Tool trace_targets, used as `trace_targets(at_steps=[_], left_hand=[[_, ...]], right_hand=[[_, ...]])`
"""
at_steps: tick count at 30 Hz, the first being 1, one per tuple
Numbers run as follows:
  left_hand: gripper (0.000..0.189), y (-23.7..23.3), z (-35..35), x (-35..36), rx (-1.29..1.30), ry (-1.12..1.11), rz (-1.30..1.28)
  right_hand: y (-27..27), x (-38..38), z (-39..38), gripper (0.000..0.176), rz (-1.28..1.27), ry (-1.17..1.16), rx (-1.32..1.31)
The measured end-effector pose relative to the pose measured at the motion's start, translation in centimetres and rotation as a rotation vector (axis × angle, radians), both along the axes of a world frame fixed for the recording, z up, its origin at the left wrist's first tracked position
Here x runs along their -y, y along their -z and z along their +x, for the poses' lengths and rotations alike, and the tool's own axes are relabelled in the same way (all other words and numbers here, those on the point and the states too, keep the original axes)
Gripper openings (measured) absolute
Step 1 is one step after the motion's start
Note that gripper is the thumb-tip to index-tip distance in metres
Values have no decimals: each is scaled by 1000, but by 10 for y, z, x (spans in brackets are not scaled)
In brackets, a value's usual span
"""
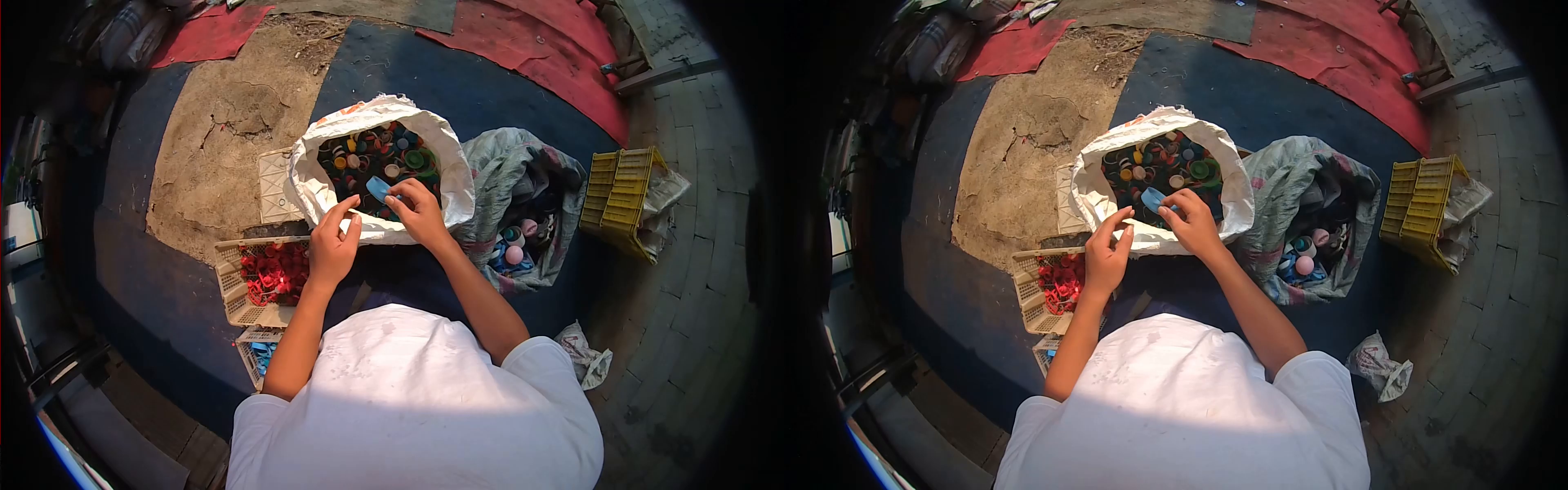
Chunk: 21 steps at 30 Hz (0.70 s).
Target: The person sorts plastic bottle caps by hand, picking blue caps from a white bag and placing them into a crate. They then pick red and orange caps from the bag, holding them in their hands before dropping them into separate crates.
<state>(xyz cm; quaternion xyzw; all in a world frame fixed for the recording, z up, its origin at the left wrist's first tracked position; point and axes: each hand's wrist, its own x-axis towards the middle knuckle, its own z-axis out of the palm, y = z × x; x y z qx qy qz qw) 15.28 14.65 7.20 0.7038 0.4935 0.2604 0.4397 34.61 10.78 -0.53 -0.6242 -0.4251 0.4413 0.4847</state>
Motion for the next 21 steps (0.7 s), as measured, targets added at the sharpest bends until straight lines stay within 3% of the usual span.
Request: trace_targets(at_steps=[2,4,6,9,10,14,17,19,21], left_hand=[[31,20,0,1,331,-215,-163],[37,18,1,-4,583,-349,-379],[49,28,4,-13,882,-291,-558],[54,14,5,-15,1247,-133,-927],[55,12,3,-14,1356,-70,-1049],[53,26,-17,-11,1506,-295,-1127],[52,24,-22,-9,1628,-326,-1150],[48,33,-26,-6,1618,-346,-1156],[47,39,-32,-4,1617,-349,-1186]], right_hand=[[-18,8,-9,21,8,-42,-387],[-44,7,-5,21,-141,-251,-735],[-53,5,-16,20,-239,-335,-999],[-60,-6,-41,22,-361,-304,-1011],[-54,-9,-47,22,-375,-248,-878],[-81,-14,-59,22,-205,-96,-292],[-65,-17,-44,16,101,-39,101],[-54,-26,-22,16,57,16,129],[-23,-35,11,22,-74,-116,475]])
